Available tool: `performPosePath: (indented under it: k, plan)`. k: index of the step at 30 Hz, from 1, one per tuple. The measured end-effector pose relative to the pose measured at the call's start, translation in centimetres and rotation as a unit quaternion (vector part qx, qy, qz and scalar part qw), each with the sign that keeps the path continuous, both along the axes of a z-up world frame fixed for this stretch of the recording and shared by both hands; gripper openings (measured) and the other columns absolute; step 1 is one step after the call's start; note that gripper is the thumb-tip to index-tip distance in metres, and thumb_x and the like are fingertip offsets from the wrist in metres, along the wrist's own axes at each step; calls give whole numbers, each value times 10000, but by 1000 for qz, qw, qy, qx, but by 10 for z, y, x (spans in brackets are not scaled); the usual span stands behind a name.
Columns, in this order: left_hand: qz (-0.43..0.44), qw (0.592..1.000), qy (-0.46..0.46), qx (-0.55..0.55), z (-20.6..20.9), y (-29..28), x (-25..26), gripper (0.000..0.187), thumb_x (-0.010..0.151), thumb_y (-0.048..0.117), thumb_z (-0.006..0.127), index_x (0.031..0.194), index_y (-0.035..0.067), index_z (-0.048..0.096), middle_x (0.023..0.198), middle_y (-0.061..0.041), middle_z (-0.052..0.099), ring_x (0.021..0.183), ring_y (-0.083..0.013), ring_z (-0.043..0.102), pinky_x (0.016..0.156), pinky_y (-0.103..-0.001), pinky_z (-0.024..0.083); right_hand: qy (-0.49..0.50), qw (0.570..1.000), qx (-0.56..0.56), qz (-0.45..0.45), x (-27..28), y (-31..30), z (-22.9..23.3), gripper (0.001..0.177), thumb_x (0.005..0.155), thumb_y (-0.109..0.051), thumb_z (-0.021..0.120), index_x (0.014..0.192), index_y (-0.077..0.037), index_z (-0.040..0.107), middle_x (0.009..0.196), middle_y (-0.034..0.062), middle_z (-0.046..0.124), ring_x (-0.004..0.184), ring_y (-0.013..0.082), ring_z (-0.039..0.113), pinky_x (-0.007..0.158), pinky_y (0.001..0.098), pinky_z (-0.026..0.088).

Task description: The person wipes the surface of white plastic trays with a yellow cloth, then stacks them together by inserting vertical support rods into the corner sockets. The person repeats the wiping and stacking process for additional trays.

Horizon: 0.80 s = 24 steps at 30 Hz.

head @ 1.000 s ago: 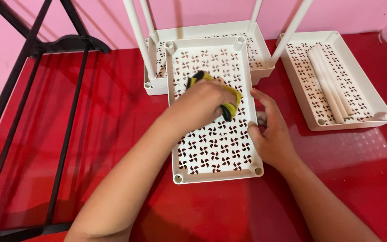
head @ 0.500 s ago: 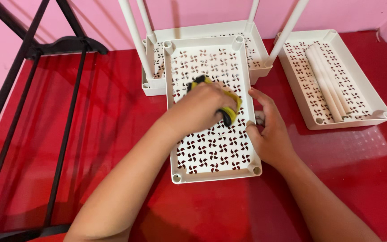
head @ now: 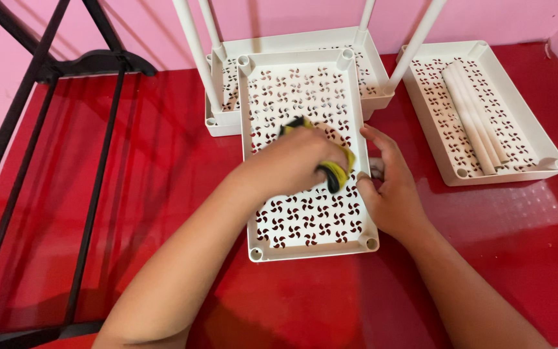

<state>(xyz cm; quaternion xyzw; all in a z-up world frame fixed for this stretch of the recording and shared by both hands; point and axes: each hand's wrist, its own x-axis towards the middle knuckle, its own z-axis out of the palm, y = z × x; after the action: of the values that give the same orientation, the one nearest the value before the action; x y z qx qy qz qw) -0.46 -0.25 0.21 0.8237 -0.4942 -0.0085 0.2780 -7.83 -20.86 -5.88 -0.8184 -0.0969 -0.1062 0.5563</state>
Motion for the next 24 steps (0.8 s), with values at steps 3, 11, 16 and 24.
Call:
performPosePath:
  k: [3,11,16,24]
  plan:
    - [-89,995,20,-40,0,0,-1,299,647,-33,742,903,116,779,913,-115,745,923,-310,690,834,-428,535,-31,999,-14,8,0,-1,-1,766,839,179,508,1544,-58,328,1576,137,421,1077,155,672,797,270,567]
    - [-5,999,18,30,2,-2,-6,298,717,-50,704,928,140,794,904,-83,759,919,-271,722,834,-406,552,-9,999,26,21,1,-4,-7,745,864,165,491,1551,-61,315,1565,119,433,1059,117,668,786,249,568]
    - [-37,999,7,5,5,-2,-8,308,658,-39,725,917,117,783,935,-79,761,928,-300,706,814,-421,536,-1,1000,-10,-8,3,-4,-8,618,1010,75,522,1590,-61,359,1362,189,547,886,129,615,754,271,524]
    - [-18,996,83,34,4,-6,-14,354,661,-50,717,961,127,783,948,-85,755,929,-279,718,824,-389,560,-53,999,-6,8,3,-1,-7,479,1039,3,504,1504,-18,391,1528,147,475,1020,117,650,836,267,555]
